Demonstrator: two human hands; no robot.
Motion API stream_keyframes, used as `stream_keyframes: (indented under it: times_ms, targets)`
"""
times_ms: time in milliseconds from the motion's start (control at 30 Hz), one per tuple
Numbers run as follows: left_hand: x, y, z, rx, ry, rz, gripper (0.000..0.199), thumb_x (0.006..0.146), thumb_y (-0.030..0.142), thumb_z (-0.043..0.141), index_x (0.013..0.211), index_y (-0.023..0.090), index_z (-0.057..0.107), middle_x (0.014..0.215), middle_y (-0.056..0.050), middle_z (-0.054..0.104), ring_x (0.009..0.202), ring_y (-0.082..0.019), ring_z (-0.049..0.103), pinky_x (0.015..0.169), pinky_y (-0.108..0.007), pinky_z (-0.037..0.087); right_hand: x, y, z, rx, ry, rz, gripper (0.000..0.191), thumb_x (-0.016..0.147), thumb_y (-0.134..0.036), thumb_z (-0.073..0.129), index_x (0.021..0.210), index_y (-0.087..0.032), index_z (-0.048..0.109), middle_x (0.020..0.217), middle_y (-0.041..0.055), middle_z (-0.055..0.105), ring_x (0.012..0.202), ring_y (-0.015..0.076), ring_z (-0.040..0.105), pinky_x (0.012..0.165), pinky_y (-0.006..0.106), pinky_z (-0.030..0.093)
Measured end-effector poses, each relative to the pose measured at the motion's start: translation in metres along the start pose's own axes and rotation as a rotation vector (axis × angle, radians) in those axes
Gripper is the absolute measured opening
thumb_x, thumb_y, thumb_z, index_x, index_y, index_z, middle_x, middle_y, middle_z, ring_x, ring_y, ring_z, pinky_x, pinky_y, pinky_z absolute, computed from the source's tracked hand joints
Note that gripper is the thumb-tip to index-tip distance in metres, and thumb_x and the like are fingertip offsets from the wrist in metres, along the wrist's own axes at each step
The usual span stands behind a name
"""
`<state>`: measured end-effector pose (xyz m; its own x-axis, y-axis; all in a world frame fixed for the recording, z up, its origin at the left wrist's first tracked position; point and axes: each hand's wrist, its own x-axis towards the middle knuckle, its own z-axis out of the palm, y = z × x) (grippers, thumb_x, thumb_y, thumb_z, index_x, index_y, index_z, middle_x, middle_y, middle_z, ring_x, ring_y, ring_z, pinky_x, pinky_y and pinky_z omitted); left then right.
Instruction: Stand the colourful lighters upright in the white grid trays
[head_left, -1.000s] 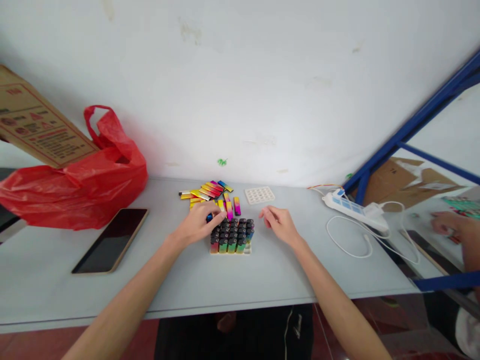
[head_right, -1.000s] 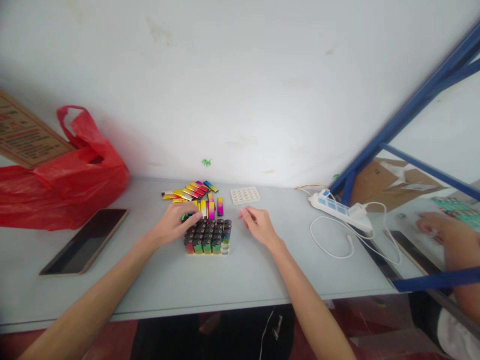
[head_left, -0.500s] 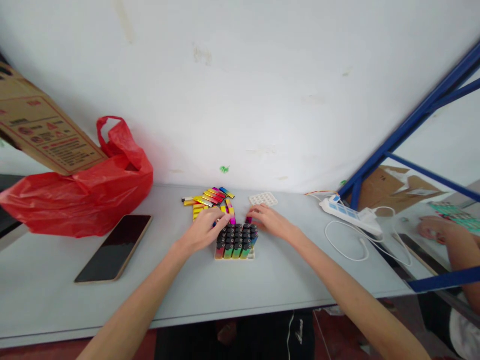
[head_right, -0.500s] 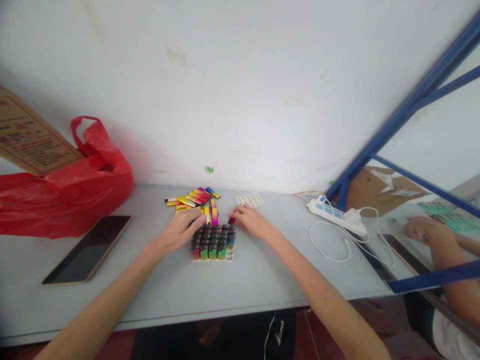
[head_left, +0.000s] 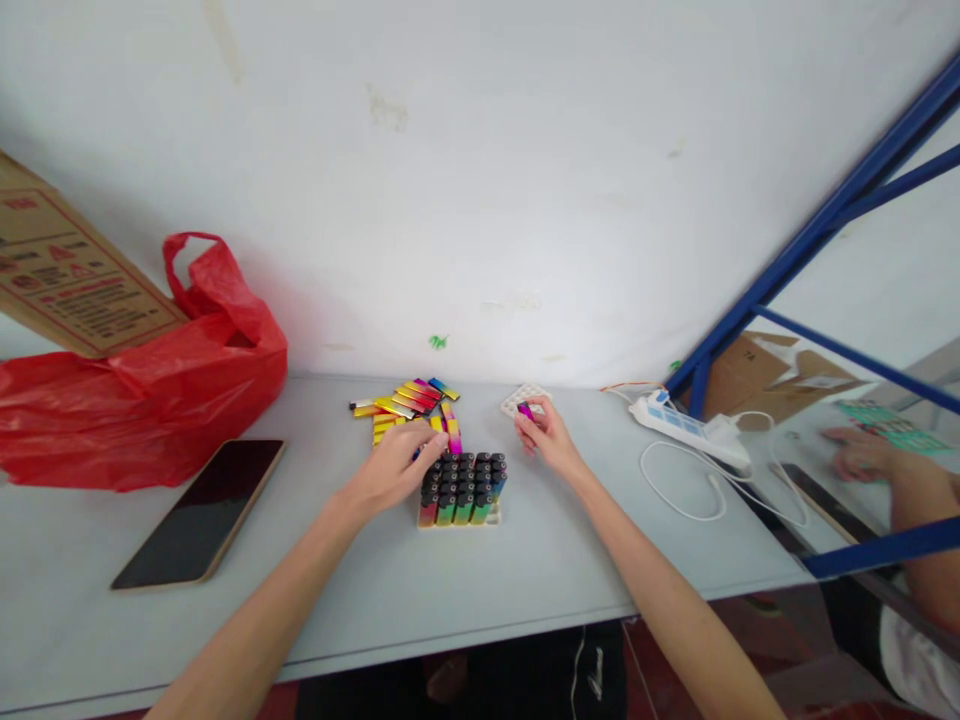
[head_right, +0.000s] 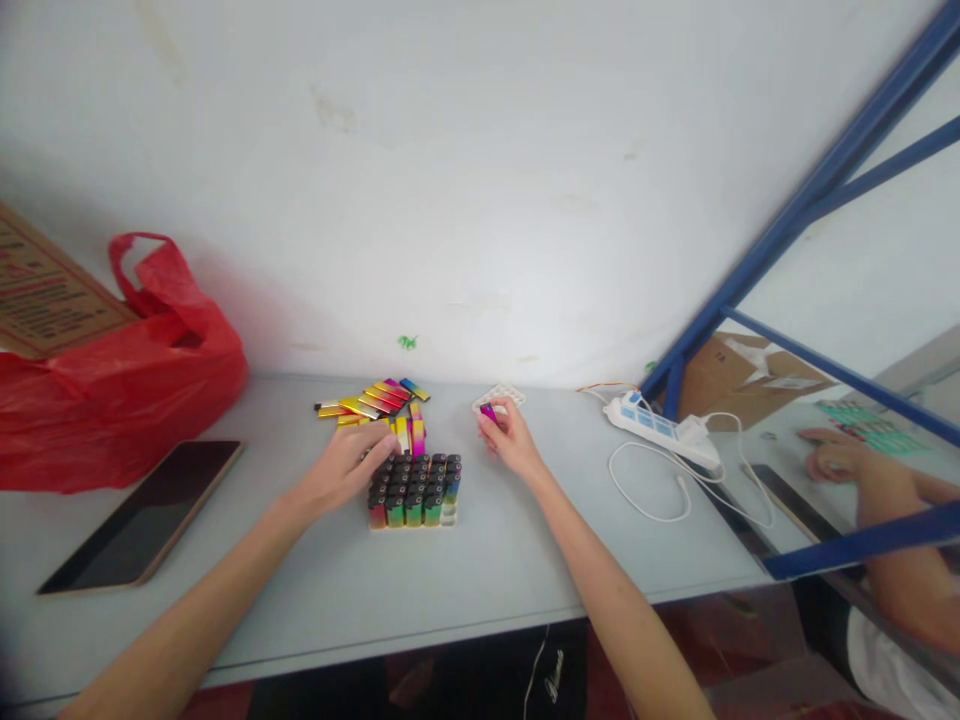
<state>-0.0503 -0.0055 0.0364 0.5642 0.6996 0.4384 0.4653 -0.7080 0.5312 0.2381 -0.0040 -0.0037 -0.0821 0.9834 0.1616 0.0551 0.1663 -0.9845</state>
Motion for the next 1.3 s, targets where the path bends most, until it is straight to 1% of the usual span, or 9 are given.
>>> stream_keyframes:
  times_ms: [67, 167, 300, 433, 533, 700, 833, 1033, 1300]
  targets:
    - [0.0, -0.001, 0.0, 0.002, -0.006, 0.0, 0.056, 0.109, 0.048, 0.029, 0.073, 0.019, 0.061, 0.073, -0.004, 0.063, 0.071, -0.018, 0.058, 0.07, -0.031, 0.042, -0.001, -0.001, 0.006, 0.063, -0.018, 0.077, 0.053, 0.085, -0.064, 0.068, 0.113, -0.029, 0.04, 0.068, -0.0113, 0.051, 0.045, 0.0075, 0.033, 0.042, 0.018, 0.026]
    - [0.001, -0.001, -0.002, 0.019, -0.02, 0.004, 0.057, 0.108, 0.048, 0.028, 0.074, 0.019, 0.062, 0.072, -0.004, 0.063, 0.069, -0.018, 0.057, 0.069, -0.031, 0.042, -0.005, -0.001, 0.015, 0.036, -0.014, 0.131, 0.053, 0.087, -0.073, 0.06, 0.107, -0.028, 0.043, 0.061, -0.0108, 0.05, 0.046, 0.0086, 0.032, 0.043, 0.018, 0.025]
    - [0.002, -0.002, -0.006, 0.046, -0.009, -0.022, 0.058, 0.108, 0.048, 0.028, 0.074, 0.019, 0.064, 0.069, -0.003, 0.063, 0.067, -0.018, 0.055, 0.068, -0.032, 0.041, -0.012, 0.002, 0.027, 0.027, 0.018, 0.259, 0.066, 0.089, -0.086, 0.035, 0.073, -0.023, 0.046, 0.048, -0.0084, 0.032, 0.043, 0.0091, 0.025, 0.042, 0.022, 0.018]
    - [0.002, -0.006, -0.007, 0.057, 0.015, -0.037, 0.058, 0.107, 0.049, 0.031, 0.073, 0.019, 0.066, 0.071, -0.004, 0.066, 0.067, -0.019, 0.056, 0.068, -0.032, 0.042, -0.019, 0.002, 0.036, 0.042, 0.074, 0.286, 0.065, 0.093, -0.076, 0.039, 0.054, -0.025, 0.03, 0.046, -0.0068, 0.022, 0.043, 0.0088, 0.02, 0.043, 0.026, 0.012]
    - [0.002, -0.008, -0.005, 0.061, 0.004, -0.041, 0.058, 0.107, 0.05, 0.03, 0.075, 0.018, 0.068, 0.072, -0.004, 0.068, 0.068, -0.019, 0.058, 0.069, -0.032, 0.043, -0.023, -0.002, 0.04, 0.02, 0.128, 0.258, 0.058, 0.095, -0.063, 0.037, 0.052, -0.025, 0.029, 0.045, -0.0056, 0.023, 0.042, 0.0097, 0.02, 0.044, 0.028, 0.014]
    - [0.003, -0.005, -0.001, 0.049, -0.017, -0.032, 0.057, 0.107, 0.051, 0.032, 0.076, 0.019, 0.067, 0.071, -0.004, 0.068, 0.067, -0.019, 0.058, 0.067, -0.031, 0.043, -0.026, -0.011, 0.04, -0.049, 0.127, 0.189, 0.051, 0.093, -0.052, 0.034, 0.05, -0.025, 0.032, 0.043, -0.0043, 0.028, 0.041, 0.0105, 0.026, 0.045, 0.028, 0.02]
    - [0.004, -0.002, 0.001, 0.035, -0.011, -0.041, 0.056, 0.106, 0.053, 0.034, 0.075, 0.019, 0.066, 0.067, -0.003, 0.065, 0.064, -0.018, 0.055, 0.064, -0.03, 0.043, -0.028, -0.013, 0.038, -0.024, 0.129, 0.173, 0.049, 0.092, -0.049, 0.036, 0.05, -0.024, 0.035, 0.044, -0.0041, 0.03, 0.042, 0.0105, 0.027, 0.047, 0.028, 0.022]
    - [0.005, -0.001, 0.001, 0.044, -0.032, -0.061, 0.06, 0.106, 0.055, 0.03, 0.073, 0.019, 0.064, 0.067, -0.003, 0.065, 0.063, -0.018, 0.055, 0.064, -0.031, 0.042, -0.027, -0.013, 0.039, 0.055, 0.106, 0.173, 0.057, 0.096, -0.058, 0.037, 0.05, -0.024, 0.033, 0.044, -0.0047, 0.028, 0.044, 0.0105, 0.027, 0.048, 0.027, 0.022]
    - [0.004, -0.002, 0.002, 0.011, -0.029, -0.042, 0.055, 0.105, 0.053, 0.035, 0.074, 0.019, 0.066, 0.066, -0.003, 0.063, 0.063, -0.018, 0.054, 0.064, -0.03, 0.042, -0.027, -0.007, 0.038, -0.044, 0.097, 0.113, 0.05, 0.095, -0.041, 0.035, 0.048, -0.024, 0.037, 0.041, -0.0036, 0.033, 0.043, 0.0112, 0.032, 0.05, 0.028, 0.026]
